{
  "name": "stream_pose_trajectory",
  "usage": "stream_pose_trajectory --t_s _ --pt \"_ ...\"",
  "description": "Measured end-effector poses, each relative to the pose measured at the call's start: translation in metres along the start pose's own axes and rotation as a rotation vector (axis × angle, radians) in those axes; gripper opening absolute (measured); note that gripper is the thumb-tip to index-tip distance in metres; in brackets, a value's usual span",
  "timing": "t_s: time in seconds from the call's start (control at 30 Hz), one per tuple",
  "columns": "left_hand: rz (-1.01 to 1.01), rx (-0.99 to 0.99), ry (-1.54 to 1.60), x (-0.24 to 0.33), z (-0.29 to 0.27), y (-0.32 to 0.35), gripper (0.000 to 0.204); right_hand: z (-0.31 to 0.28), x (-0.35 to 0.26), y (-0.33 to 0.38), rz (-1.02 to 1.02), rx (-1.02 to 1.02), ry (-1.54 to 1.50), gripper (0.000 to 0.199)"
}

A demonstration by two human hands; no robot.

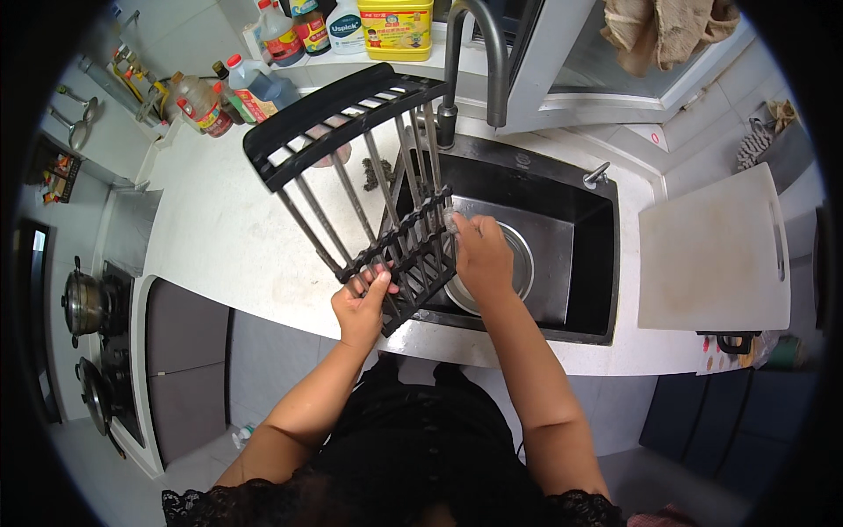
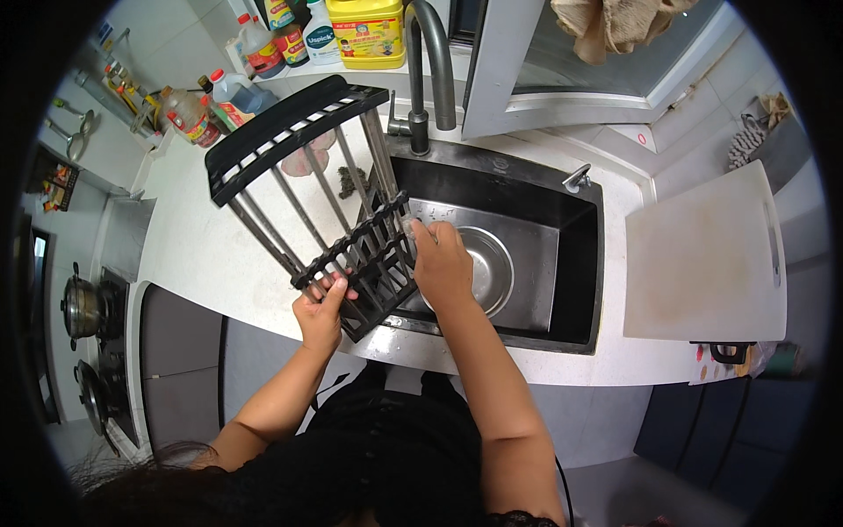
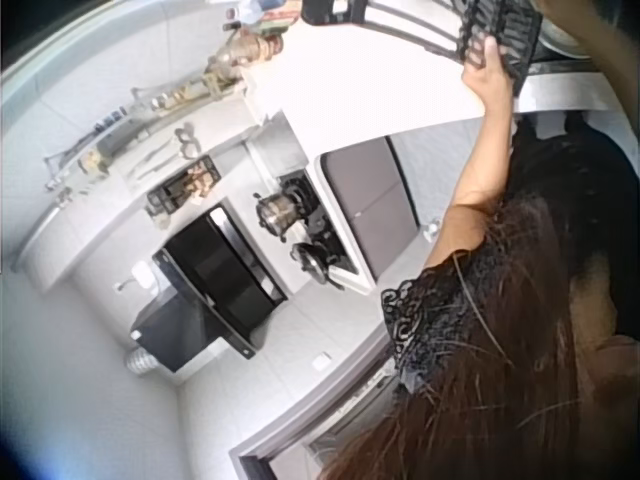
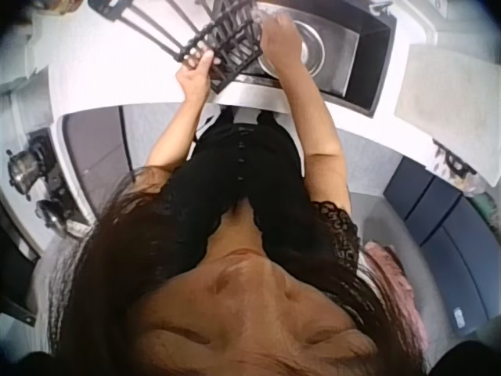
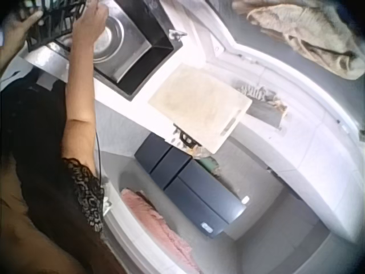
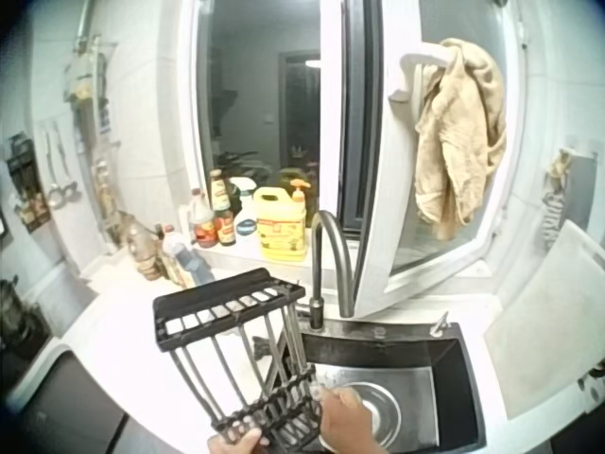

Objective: The person scrubs a metal dish rack with a sponge under running water in a kitchen sink. They rotate the rack to clean various sides and crevices thoroughly.

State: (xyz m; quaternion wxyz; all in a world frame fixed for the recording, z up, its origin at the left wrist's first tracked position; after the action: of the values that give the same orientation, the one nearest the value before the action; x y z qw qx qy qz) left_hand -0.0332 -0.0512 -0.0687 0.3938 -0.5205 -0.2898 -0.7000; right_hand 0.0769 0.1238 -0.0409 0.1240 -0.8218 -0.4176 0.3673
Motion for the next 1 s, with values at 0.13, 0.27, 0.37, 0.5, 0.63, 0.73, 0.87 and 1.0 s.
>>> stream_pose_trajectory --t_s 0.13,0.27,0.37,0.5,0.63,0.73,0.87,1.0 --pt "0.021 0.057 0.059 -0.005 0.002 -0.011 0.011 0.015 0.018 0.024 0.074 -0.157 0.077 0.028" --pt "-0.047 0.023 0.018 -0.005 0.005 -0.009 0.008 -0.003 -0.004 0.003 0.123 -0.015 -0.132 0.025" --pt "-0.016 0.006 0.050 -0.010 0.006 -0.002 0.006 0.000 -0.010 -0.012 0.081 -0.058 -0.106 0.025" --pt "-0.028 0.033 0.029 -0.003 0.007 -0.006 0.008 0.001 -0.004 -0.003 0.081 -0.189 0.001 0.024" --pt "-0.021 0.004 0.010 -0.008 0.008 -0.004 0.009 -0.011 -0.006 -0.011 0.072 -0.140 -0.018 0.022" --pt "-0.017 -0.030 -0.048 -0.010 0.011 0.003 0.009 -0.006 -0.009 -0.018 0.047 -0.140 -0.083 0.020" --pt "0.004 -0.086 -0.084 -0.011 0.017 0.002 0.008 -0.006 0.010 -0.015 0.103 -0.275 -0.063 0.017" --pt "-0.024 -0.064 -0.157 -0.015 0.016 0.009 0.012 -0.019 0.005 -0.030 0.112 -0.330 -0.074 0.015"
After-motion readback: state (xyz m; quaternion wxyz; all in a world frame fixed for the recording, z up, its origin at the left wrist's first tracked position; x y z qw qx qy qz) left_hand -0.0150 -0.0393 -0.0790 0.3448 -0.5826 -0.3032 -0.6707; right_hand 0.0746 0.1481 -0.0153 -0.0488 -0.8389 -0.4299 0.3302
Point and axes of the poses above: each hand's wrist, its own y-axis away from the middle knuckle, its own z-axis out of the palm, x = y × z, the point moved 5 cm from there along -y, towards the middle knuckle, and after that the axes turned 2 degrees about z, right-handed, at the moved point
